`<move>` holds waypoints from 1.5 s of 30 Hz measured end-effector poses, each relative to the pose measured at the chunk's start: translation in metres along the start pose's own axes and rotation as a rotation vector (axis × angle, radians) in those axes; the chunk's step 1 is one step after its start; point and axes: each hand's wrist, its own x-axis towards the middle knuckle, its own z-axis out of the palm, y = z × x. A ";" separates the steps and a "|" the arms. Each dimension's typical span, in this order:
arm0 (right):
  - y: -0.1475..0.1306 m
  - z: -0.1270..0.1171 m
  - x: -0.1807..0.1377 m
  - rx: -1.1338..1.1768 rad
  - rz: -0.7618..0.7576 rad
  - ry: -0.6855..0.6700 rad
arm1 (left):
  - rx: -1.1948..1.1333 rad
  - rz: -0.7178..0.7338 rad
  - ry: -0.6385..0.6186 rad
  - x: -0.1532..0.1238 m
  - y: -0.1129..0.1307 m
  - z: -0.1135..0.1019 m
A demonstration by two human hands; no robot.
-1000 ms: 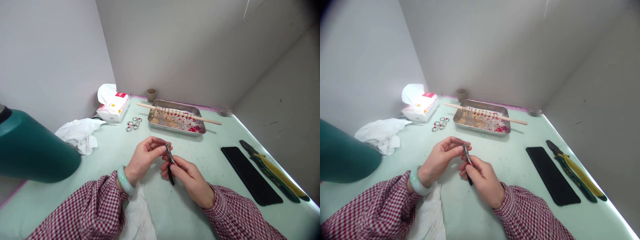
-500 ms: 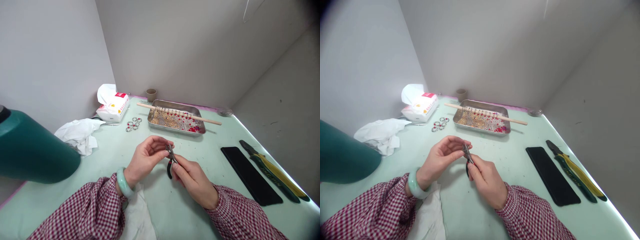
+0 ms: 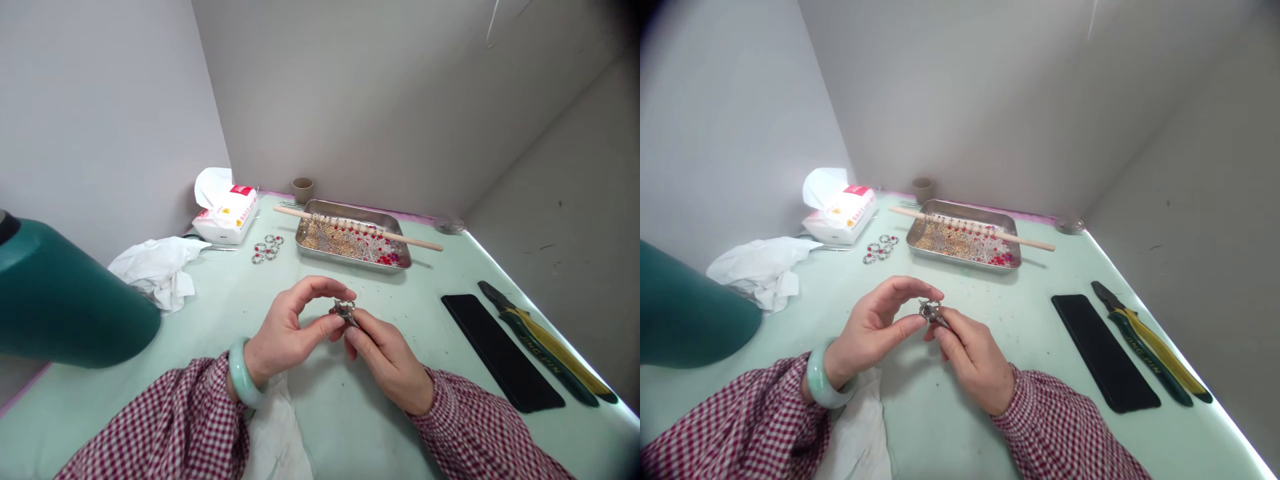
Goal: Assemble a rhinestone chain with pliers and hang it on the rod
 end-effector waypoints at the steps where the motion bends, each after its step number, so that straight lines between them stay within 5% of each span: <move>1: 0.000 0.000 0.000 0.014 -0.005 0.003 | 0.010 -0.004 -0.018 0.000 0.000 0.000; 12: 0.002 -0.005 -0.002 0.133 -0.045 -0.090 | -0.143 -0.277 -0.367 0.004 -0.001 -0.003; 16: 0.003 -0.008 -0.002 0.124 -0.025 -0.145 | -0.175 -0.257 -0.422 0.004 0.002 0.000; 25: 0.009 -0.024 0.001 0.205 0.034 -0.271 | -0.064 -0.243 -0.348 0.003 0.000 0.003; 32: 0.016 -0.035 0.002 0.356 0.222 -0.342 | -0.132 -0.291 -0.324 0.002 -0.005 0.005; 45: 0.005 -0.022 0.004 0.460 0.355 -0.273 | -0.119 -0.360 -0.048 0.005 -0.003 0.003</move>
